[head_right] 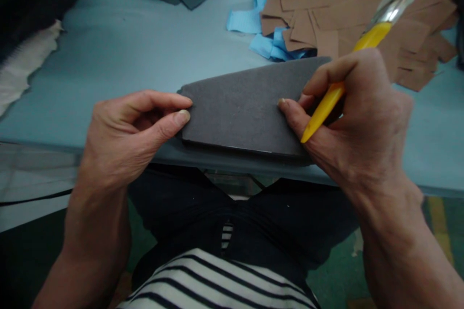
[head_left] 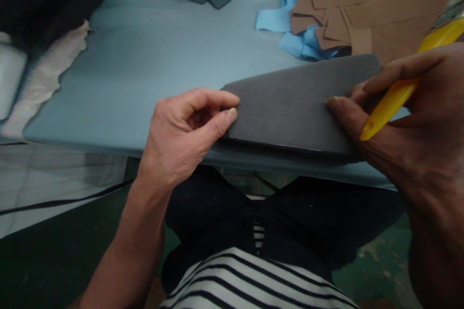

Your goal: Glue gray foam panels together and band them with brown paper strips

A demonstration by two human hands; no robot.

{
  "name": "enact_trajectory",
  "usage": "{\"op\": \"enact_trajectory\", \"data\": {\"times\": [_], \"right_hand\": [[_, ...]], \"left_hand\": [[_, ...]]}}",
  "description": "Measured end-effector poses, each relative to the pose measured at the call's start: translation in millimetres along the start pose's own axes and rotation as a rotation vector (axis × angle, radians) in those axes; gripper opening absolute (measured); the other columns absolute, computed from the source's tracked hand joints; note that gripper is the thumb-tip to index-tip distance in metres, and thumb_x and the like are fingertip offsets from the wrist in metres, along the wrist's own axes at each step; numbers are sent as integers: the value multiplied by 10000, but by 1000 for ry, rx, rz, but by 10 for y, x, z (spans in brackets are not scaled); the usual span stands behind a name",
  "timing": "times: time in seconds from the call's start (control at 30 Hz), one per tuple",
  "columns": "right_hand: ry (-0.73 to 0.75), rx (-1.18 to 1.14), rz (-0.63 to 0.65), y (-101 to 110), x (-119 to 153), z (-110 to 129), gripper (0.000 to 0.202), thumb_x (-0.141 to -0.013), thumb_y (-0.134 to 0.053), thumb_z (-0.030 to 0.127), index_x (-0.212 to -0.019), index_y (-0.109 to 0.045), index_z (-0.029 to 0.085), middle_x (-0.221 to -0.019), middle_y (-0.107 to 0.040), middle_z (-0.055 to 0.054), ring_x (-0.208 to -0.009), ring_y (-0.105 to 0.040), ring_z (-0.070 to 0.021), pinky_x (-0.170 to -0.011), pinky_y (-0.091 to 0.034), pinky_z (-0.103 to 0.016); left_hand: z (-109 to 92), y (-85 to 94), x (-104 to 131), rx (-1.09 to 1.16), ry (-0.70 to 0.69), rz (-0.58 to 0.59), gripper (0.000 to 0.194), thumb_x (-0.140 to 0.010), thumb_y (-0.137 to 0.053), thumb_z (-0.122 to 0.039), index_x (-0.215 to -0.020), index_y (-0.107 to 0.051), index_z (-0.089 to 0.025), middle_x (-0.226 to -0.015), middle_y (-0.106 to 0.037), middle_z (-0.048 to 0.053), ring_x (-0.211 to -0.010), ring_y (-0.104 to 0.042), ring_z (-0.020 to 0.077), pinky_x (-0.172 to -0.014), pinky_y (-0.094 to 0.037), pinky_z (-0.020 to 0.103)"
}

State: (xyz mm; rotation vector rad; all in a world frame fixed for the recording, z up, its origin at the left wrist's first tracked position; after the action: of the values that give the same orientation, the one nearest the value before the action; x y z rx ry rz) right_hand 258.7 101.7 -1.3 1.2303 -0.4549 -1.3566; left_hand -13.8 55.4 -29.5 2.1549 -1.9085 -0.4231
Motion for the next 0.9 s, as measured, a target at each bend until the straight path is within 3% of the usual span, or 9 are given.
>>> {"op": "enact_trajectory", "data": {"times": [0.27,0.4,0.57,0.73,0.9], "right_hand": [[78,-20,-24,-12,-21,35,270,-925,-811,380,-966,-572,261,-807,-695,46,-587,-638,-95,-536,-484,-256],[154,-85,-54,-32,-4,49,244,-911,-800,334,-961,-573,261,-768,-686,54,-558,-634,-116,-497,-457,-241],[181,-121,-56,-65,-16,86,174,-959,-727,276,-949,-554,264,-719,-666,60,-536,-623,-125,-515,-454,-241],[221,-121,-64,-48,-32,151,180,-981,-695,235,-936,-523,261,-728,-653,59,-562,-614,-123,-551,-441,-244],[212,-139,-63,-54,-40,149,182,-985,-675,212,-944,-504,259,-734,-637,61,-550,-588,-114,-530,-412,-239]], "left_hand": [[-6,-26,30,-22,-11,5,132,-912,-785,-257,-1040,-816,-257,-765,-665,-36,-698,-583,113,-636,-456,254],[-189,-17,78,-337,-199,-16,153,-989,-684,-178,-1096,-780,-231,-851,-642,-26,-756,-594,112,-701,-478,264],[-483,-93,198,-718,-465,-62,157,-1035,-599,-138,-1143,-713,-141,-1084,-671,82,-1006,-632,219,-898,-500,386],[-714,-411,249,-798,-582,31,298,-1058,-540,-157,-1343,-617,-119,-1412,-672,126,-1407,-552,279,-1196,-424,444],[-707,-874,126,-926,-624,145,476,-1113,-387,-325,-1466,-546,-48,-1561,-607,164,-1487,-532,331,-1203,-465,488]]}}
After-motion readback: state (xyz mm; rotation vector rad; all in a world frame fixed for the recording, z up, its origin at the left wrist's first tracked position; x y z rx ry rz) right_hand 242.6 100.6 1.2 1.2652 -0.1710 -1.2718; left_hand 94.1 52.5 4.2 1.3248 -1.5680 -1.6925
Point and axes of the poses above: each hand's wrist, its own x-axis away from the middle knuckle, its own y-axis out of the back of the hand, z = x × y, the point moved 7 cm from there along -x, towards the middle knuckle
